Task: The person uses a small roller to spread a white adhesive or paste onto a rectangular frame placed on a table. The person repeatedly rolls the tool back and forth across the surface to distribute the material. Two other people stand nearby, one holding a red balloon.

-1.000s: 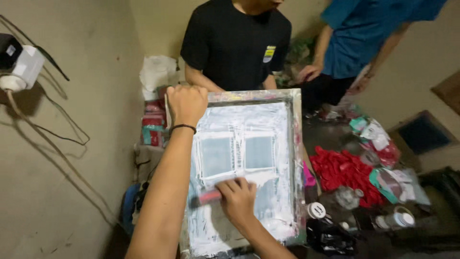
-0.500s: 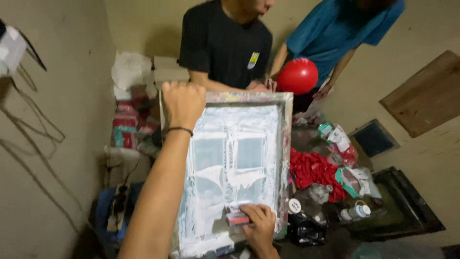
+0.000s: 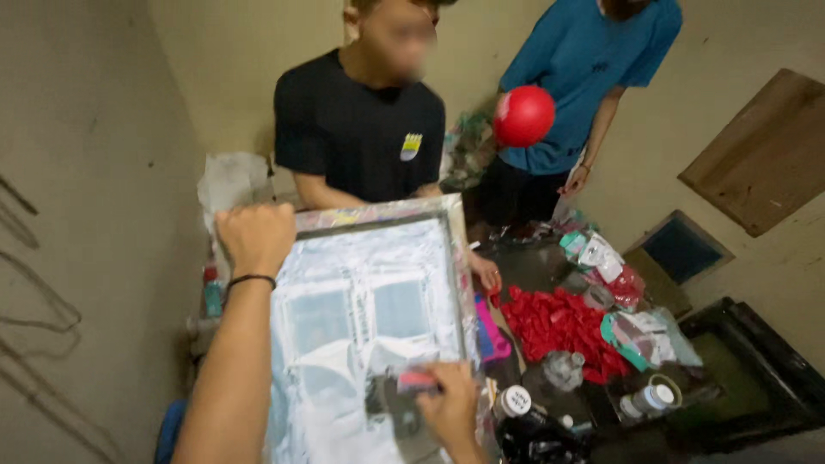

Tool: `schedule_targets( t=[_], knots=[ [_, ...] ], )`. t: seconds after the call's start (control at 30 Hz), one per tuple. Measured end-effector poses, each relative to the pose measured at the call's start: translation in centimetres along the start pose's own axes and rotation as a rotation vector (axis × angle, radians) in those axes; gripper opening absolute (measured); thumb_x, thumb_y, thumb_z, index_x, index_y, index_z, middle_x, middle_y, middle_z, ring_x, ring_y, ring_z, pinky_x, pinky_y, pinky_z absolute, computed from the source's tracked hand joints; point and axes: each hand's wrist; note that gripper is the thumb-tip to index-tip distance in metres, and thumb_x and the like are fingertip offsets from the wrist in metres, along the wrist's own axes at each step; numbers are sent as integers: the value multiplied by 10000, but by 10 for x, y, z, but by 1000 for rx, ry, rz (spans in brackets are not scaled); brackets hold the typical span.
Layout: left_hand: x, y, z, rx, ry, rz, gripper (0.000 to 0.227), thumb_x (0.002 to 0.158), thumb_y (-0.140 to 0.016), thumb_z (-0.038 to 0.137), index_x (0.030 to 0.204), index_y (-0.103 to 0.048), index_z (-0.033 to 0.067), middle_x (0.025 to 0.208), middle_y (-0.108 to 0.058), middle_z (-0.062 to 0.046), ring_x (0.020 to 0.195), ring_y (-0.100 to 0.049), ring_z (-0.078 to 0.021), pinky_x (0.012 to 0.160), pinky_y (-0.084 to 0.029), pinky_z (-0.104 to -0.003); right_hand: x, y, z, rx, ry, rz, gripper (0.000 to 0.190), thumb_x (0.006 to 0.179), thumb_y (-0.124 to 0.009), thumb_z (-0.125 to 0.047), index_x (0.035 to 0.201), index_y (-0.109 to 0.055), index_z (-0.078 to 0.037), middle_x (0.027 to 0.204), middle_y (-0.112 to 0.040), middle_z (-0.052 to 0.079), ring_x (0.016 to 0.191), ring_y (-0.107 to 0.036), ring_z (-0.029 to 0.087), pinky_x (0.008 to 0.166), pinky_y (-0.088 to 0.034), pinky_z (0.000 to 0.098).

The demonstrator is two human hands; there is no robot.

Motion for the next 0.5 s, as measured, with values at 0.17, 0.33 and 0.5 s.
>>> schedule_targets(
  t=[0.17, 0.33, 0.5],
  knots=[
    [34, 12, 0, 54, 87, -763, 643, 1105, -297, 417, 1107, -858, 104, 1116, -830, -197, 1067, -793, -400, 922, -434, -515, -36, 18, -6, 71, 39, -25, 402, 624, -815, -121, 996, -870, -264, 966, -861, -102, 893, -675, 213, 781, -505, 370],
    [47, 3, -18, 129, -196, -812, 653, 1108, -272, 350, 1116, -848, 43, 1169, -836, -200, 1102, -814, -425, 854, -588, -590, -38, 21, 8, 156, 214, -70, 489, 503, -733, -187, 979, -827, -251, 942, -847, -106, 853, -638, 230, 729, -443, 434],
    [67, 54, 4, 14, 201, -1147, 777, 1058, -205, 424, 1446, -712, -19, 1509, -675, -301, 1355, -669, -485, 1064, -532, -571, -14, 31, -16, 188, -107, -108, 364, 907, -628, -576, 931, -909, -345, 854, -824, -129, 932, -679, 170, 811, -415, 393]
  ],
)
Point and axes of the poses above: each hand's wrist, its own x-axis towards the middle knuckle, its own y-axis out of the back of the hand, z = x × y
